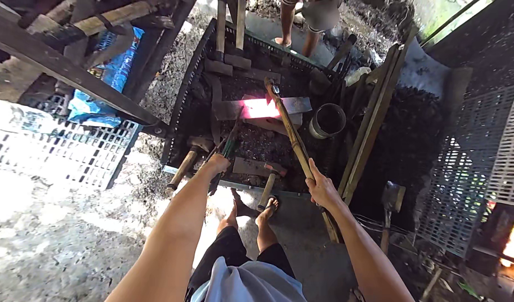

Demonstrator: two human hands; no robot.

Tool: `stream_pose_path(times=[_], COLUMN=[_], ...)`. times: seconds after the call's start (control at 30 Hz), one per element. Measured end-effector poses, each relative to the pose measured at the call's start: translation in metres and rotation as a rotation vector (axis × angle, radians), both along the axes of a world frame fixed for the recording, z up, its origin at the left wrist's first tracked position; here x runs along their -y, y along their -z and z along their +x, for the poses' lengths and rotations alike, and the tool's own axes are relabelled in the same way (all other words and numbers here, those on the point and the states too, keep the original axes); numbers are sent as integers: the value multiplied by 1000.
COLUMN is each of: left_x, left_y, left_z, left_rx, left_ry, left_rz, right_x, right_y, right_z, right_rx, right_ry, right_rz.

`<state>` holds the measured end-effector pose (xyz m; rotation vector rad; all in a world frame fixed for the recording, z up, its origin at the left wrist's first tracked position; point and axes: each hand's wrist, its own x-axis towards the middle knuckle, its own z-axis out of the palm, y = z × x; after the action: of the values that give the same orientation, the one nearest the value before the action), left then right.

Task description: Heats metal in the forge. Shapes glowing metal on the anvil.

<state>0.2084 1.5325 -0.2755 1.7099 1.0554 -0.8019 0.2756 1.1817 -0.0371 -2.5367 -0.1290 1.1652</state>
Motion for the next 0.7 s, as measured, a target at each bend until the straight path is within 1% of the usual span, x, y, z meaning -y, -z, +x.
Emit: stream_pose_path(times=[0.13,0.3,0.37,0.43,0.47,0.5,0.6,0.63,0.7], left_x=[1,0,-2,-4,-1,4,24,29,34], left_y=[-10,6,6,0,-5,-11,-27,-26,-20], left_z=[-1,-1,-7,-19,-24,-26,-21,-19,-13], left_rx=[-12,-7,32,110,143,158,135,120,78], left_ry=[39,2,-83,-233,-270,-266,-125,-71,7], left_rz=[12,3,-84,-261,-325,-320,-84,-14,52], right_x=[-9,-28,-36,-43,-46,-49,-55,-55,-57], right_y=[-15,-33,-38,-41,-42,-44,-43,-42,-43], right_z=[1,2,1,-2,-4,-5,-11,-12,-11], right_rx=[16,-5,-6,-6,-3,5,24,25,31], right_ry=[-64,-109,-128,-133,-135,-143,-157,-160,-159], right_rz=[-62,-162,-188,-197,-201,-207,-215,-217,-217])
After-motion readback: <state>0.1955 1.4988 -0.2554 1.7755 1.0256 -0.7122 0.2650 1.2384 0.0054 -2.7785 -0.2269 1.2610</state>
